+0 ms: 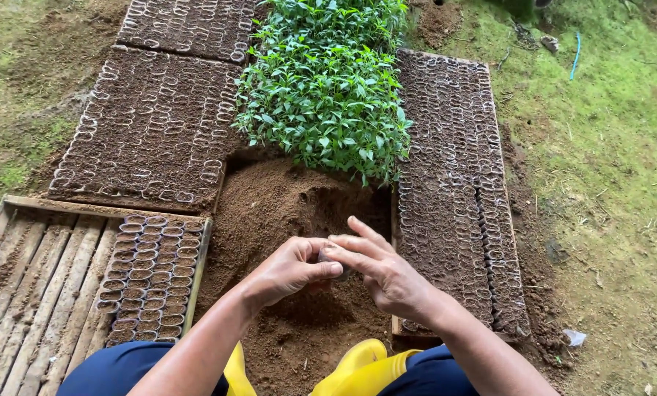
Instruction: Filling small plastic seedling cups with soil and arranging them in a tray.
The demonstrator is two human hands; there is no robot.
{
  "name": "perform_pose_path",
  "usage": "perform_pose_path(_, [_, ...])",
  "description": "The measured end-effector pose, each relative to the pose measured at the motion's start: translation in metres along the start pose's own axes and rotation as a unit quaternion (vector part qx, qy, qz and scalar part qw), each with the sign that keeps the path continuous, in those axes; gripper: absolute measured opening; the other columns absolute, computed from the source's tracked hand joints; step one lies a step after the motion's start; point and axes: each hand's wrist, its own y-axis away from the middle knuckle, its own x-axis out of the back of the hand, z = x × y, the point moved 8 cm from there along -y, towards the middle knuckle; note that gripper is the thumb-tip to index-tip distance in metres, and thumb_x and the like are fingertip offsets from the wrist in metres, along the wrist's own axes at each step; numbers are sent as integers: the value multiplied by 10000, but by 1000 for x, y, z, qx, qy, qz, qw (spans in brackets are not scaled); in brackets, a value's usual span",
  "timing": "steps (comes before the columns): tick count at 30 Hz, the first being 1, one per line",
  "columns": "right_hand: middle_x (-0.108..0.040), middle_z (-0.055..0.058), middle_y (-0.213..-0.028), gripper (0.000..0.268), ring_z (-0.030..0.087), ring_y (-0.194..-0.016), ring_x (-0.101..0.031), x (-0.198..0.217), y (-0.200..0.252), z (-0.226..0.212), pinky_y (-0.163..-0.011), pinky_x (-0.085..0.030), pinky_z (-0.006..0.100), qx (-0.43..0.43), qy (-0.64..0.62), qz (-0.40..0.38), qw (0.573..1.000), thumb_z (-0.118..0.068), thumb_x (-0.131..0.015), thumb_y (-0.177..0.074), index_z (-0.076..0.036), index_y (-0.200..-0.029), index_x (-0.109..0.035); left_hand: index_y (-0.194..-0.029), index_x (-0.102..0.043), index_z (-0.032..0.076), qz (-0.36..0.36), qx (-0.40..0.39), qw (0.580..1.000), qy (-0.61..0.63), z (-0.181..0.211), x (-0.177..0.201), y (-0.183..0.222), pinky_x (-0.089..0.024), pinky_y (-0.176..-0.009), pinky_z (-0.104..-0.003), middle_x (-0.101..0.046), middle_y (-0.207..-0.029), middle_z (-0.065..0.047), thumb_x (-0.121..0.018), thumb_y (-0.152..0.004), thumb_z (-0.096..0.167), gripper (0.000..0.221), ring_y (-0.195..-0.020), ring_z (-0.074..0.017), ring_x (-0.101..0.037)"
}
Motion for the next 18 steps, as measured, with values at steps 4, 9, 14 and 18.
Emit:
perform_pose_path(4, [-568,80,-1482,807,400,-1515,-275,-3,-2,4,-1172,-237,623,-17,-59,3,998,168,-409,-793,-218,-1488,-548,-1075,-759,-19,17,-9,1000,-16,11,-5,7,-562,-521,-246,-694,-731,-78,-812,-872,113,248,-635,-150,-676])
perform_pose_path(9, [-569,121,-1500,660,453,-1485,-309,23,-8,9,-1169,-215,690,-70,-167,5,983,126,-451,-856,-216,-1385,-648,-1135,-754,-9,28,-29,997,-58,26,-10,5,-556,-492,-229,-706,-745,-79,-809,-860,102,301,-632,-149,-690])
perform_pose_path(14, [-596,98,-1441,317,388,-1458,-419,27,-2,19,-1166,-244,639,-71,-153,92,981,-74,-738,-893,-196,-1186,-759,-1247,-708,-35,56,-34,997,-51,33,-10,8,-574,-498,-245,-712,-773,-93,-806,-846,85,430,-641,-154,-682])
perform_pose_path(18, [-650,96,-1340,191,342,-1413,-502,35,-3,28,-1177,-314,590,-82,-173,145,971,-77,-765,-885,-156,-1058,-778,-1343,-635,-43,1,-14,999,50,32,-16,12,-663,-662,-285,-751,-1012,-189,-707,-921,138,465,-795,-236,-761])
